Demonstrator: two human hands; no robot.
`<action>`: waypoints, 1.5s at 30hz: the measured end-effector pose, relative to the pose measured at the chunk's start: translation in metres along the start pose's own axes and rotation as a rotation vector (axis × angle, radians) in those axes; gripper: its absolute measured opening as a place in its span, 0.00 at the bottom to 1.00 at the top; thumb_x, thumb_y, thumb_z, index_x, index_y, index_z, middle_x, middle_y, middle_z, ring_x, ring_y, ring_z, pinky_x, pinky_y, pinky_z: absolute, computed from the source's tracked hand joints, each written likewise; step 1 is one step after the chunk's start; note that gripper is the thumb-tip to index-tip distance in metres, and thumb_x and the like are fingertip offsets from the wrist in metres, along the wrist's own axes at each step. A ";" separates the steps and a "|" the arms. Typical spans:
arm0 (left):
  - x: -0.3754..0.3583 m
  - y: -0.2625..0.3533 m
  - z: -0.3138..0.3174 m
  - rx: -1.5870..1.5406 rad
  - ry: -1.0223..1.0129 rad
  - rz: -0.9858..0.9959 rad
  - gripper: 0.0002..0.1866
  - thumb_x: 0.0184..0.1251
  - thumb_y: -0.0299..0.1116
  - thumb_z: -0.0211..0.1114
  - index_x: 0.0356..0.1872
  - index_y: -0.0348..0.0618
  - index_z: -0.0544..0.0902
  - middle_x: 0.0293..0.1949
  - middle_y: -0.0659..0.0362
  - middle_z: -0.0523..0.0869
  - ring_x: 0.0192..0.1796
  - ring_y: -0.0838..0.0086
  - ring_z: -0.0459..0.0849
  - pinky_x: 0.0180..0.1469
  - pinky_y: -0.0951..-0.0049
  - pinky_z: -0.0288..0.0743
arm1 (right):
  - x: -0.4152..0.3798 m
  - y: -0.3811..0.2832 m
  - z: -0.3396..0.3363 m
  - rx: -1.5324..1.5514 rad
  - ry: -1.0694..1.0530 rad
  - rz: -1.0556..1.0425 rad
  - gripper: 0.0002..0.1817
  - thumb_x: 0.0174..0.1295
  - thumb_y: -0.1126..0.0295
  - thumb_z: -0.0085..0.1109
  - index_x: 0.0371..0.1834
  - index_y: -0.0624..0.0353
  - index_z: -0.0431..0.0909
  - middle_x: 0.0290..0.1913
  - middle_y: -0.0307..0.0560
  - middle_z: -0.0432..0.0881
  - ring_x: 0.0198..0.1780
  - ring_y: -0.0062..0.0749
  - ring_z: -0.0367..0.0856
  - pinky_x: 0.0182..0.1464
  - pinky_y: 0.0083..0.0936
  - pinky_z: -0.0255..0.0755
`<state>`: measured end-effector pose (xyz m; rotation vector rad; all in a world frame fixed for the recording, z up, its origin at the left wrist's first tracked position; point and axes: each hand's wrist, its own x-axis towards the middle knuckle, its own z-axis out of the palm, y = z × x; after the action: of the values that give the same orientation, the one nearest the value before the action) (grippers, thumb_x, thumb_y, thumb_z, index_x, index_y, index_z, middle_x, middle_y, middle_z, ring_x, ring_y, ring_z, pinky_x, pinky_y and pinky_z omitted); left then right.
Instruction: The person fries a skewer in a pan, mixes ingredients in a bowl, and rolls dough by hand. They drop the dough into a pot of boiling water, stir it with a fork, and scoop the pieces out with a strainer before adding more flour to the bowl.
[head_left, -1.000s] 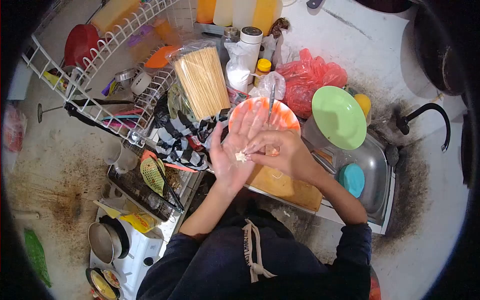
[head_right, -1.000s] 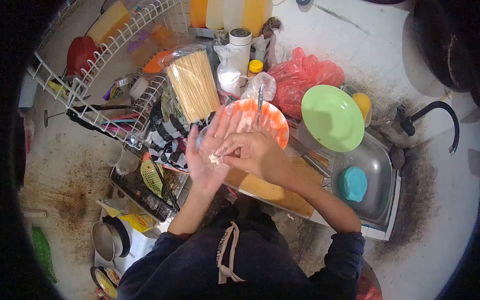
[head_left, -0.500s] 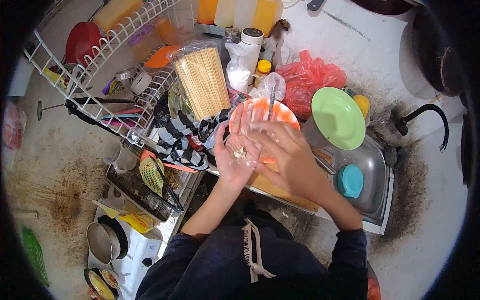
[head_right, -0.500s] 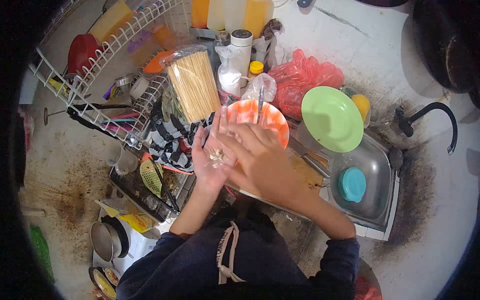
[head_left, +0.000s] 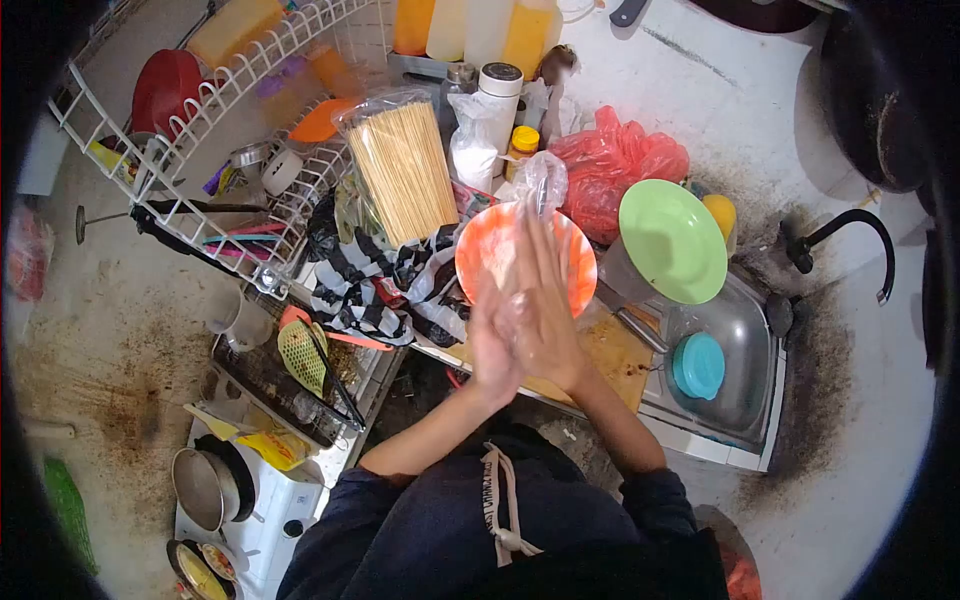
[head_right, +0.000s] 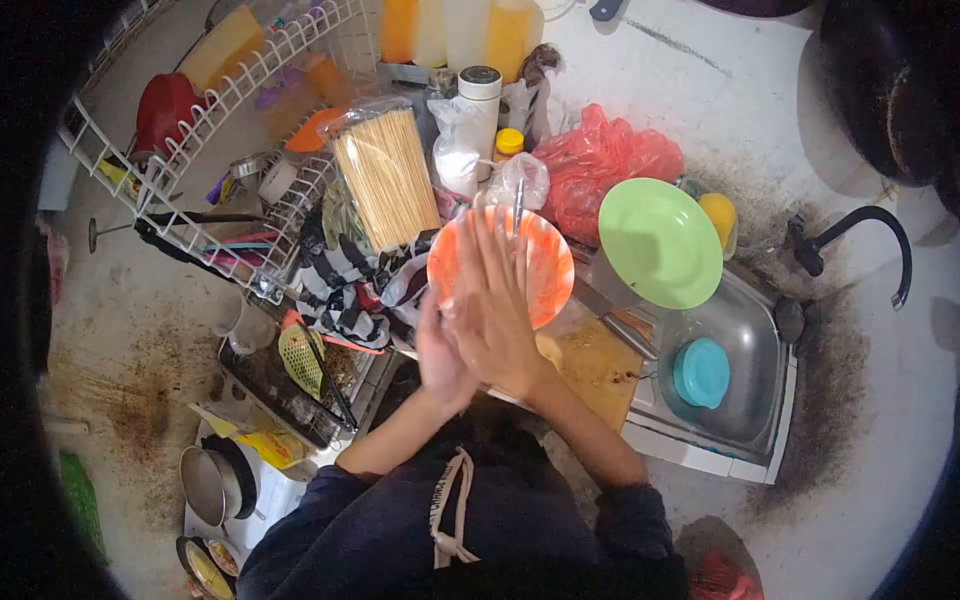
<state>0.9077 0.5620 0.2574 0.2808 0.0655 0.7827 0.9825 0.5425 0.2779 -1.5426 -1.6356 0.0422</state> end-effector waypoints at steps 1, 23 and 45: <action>-0.001 -0.006 0.001 0.231 0.106 0.009 0.28 0.67 0.48 0.35 0.62 0.41 0.55 0.61 0.58 0.62 0.63 0.69 0.59 0.65 0.68 0.49 | 0.001 -0.008 0.000 0.000 -0.003 -0.003 0.38 0.58 0.46 0.31 0.64 0.65 0.46 0.67 0.58 0.41 0.68 0.50 0.38 0.65 0.47 0.27; -0.004 -0.028 0.018 0.731 -0.029 0.167 0.35 0.64 0.56 0.28 0.65 0.42 0.44 0.66 0.55 0.49 0.67 0.69 0.48 0.67 0.71 0.36 | -0.032 -0.017 -0.014 0.302 -0.017 0.100 0.37 0.61 0.48 0.16 0.64 0.70 0.31 0.67 0.61 0.29 0.68 0.52 0.24 0.65 0.41 0.21; -0.145 0.091 -0.005 0.622 0.094 0.911 0.37 0.62 0.58 0.26 0.65 0.41 0.40 0.67 0.55 0.41 0.69 0.68 0.38 0.67 0.71 0.29 | -0.060 -0.129 0.110 0.726 -0.288 -0.694 0.41 0.57 0.42 0.34 0.65 0.61 0.40 0.65 0.67 0.37 0.66 0.63 0.33 0.64 0.50 0.33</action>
<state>0.7414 0.5225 0.2714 0.8977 0.2836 1.6788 0.8064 0.5196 0.2479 -0.4024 -1.9964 0.4450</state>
